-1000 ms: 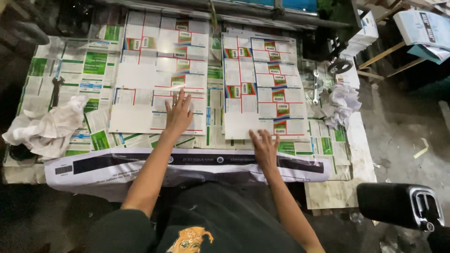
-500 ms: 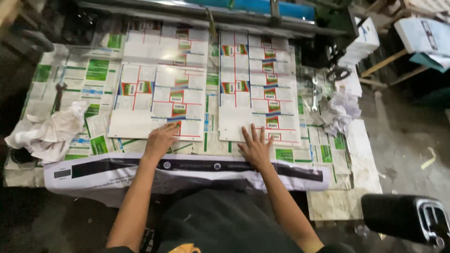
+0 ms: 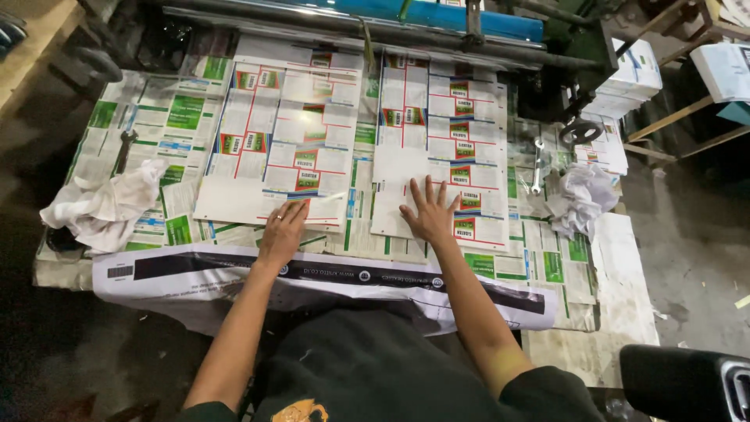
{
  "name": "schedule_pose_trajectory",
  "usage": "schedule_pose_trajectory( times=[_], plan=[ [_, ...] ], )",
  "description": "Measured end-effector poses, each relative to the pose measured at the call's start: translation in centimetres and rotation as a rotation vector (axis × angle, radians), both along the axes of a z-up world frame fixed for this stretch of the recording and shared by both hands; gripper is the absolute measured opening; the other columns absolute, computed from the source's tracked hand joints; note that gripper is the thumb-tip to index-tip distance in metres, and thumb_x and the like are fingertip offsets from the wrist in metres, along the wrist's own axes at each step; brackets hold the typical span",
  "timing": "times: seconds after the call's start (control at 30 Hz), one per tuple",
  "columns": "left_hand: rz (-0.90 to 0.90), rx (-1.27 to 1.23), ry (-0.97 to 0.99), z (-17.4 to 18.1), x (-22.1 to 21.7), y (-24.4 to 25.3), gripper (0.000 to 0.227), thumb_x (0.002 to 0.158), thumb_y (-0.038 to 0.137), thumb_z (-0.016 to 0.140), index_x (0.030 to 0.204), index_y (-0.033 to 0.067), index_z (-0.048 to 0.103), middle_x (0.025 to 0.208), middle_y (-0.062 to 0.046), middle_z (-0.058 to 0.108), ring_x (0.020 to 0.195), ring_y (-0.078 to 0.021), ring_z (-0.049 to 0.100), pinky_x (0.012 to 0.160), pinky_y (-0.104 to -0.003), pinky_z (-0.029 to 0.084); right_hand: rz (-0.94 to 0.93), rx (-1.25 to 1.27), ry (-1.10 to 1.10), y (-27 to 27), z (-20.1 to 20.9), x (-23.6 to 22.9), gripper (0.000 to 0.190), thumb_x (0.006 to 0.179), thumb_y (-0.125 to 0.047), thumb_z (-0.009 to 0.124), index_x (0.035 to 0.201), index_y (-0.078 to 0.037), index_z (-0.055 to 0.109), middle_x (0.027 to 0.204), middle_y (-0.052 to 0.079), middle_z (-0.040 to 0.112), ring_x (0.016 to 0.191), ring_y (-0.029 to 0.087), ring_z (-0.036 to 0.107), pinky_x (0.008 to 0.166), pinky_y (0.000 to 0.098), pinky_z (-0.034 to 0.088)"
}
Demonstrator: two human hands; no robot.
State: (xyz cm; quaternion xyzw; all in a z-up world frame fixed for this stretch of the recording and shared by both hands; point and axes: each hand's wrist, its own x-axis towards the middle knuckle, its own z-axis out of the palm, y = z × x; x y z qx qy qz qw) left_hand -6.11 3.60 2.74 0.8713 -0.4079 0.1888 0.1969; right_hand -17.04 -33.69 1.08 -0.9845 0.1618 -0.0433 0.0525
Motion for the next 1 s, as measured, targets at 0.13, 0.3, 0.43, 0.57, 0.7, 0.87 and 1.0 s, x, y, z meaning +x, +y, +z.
schedule_pose_trajectory(
  times=[0.13, 0.3, 0.43, 0.57, 0.7, 0.87, 1.0],
  plan=[
    [-0.029, 0.053, 0.365, 2.1, 1.8, 0.5, 0.042, 0.098, 0.015, 0.058, 0.140, 0.0109, 0.062, 0.142, -0.007, 0.063, 0.131, -0.0319, 0.058, 0.106, -0.049, 0.045, 0.007, 0.019, 0.002, 0.3, 0.1, -0.4, 0.083, 0.094, -0.074, 0.042, 0.164, -0.037, 0.017, 0.173, 0.012, 0.011, 0.156, 0.048, 0.006, 0.111, 0.0828, 0.000],
    [0.173, -0.152, -0.043, 9.6, 0.5, 0.0, 0.042, 0.105, 0.016, 0.055, 0.147, 0.0129, 0.058, 0.156, -0.007, 0.055, 0.143, -0.0369, 0.051, 0.121, -0.062, 0.033, 0.090, 0.105, 0.277, 3.1, 4.1, -5.5, 0.107, 0.076, -0.079, 0.064, 0.161, -0.036, 0.017, 0.171, 0.012, 0.007, 0.156, 0.044, 0.005, 0.109, 0.0799, 0.004],
    [0.128, -0.007, 0.142, 0.2, -0.6, -0.3, 0.047, 0.104, 0.020, 0.053, 0.150, 0.0168, 0.055, 0.158, -0.010, 0.049, 0.143, -0.0357, 0.044, 0.115, -0.069, 0.024, 0.110, 0.064, 0.104, 2.9, 1.9, -7.7, 0.094, 0.076, -0.069, 0.071, 0.157, -0.039, 0.031, 0.170, 0.010, 0.019, 0.156, 0.042, 0.014, 0.113, 0.0786, 0.008],
    [0.140, 0.106, 0.363, -3.4, -1.1, -0.3, 0.046, 0.103, 0.019, 0.053, 0.149, 0.0185, 0.051, 0.161, -0.007, 0.044, 0.150, -0.0319, 0.038, 0.116, -0.069, 0.022, 0.186, -0.107, -0.045, 0.8, 0.2, -7.5, 0.069, 0.088, -0.049, 0.072, 0.152, -0.043, 0.046, 0.162, 0.006, 0.042, 0.148, 0.037, 0.036, 0.115, 0.0746, 0.016],
    [0.148, 0.051, 0.375, -3.2, -0.8, -0.3, 0.047, 0.102, 0.020, 0.054, 0.149, 0.0207, 0.052, 0.160, -0.006, 0.045, 0.149, -0.0292, 0.039, 0.119, -0.068, 0.023, 0.230, -0.075, 0.052, 0.6, 4.3, -6.7, 0.066, 0.085, -0.045, 0.069, 0.147, -0.034, 0.051, 0.152, 0.001, 0.052, 0.137, 0.030, 0.052, 0.115, 0.0741, 0.019],
    [0.131, 0.063, 0.353, -3.4, 0.4, -0.9, 0.046, 0.103, 0.021, 0.053, 0.149, 0.0190, 0.053, 0.158, -0.008, 0.047, 0.149, -0.0307, 0.039, 0.116, -0.069, 0.025, 0.364, -0.169, 0.035, -0.8, 3.3, -6.4, 0.048, 0.089, -0.039, 0.065, 0.136, -0.033, 0.060, 0.144, 0.002, 0.059, 0.125, 0.029, 0.060, 0.113, 0.0672, 0.024],
    [0.117, 0.061, 0.336, -3.1, 1.6, -1.8, 0.047, 0.100, 0.021, 0.054, 0.147, 0.0178, 0.054, 0.156, -0.009, 0.048, 0.147, -0.0324, 0.040, 0.113, -0.070, 0.027, 0.312, -0.207, 0.226, -1.5, 5.2, -5.4, 0.016, 0.106, -0.020, 0.058, 0.100, -0.020, 0.073, 0.093, 0.000, 0.078, 0.095, 0.018, 0.075, 0.126, 0.0496, 0.036]
  ],
)
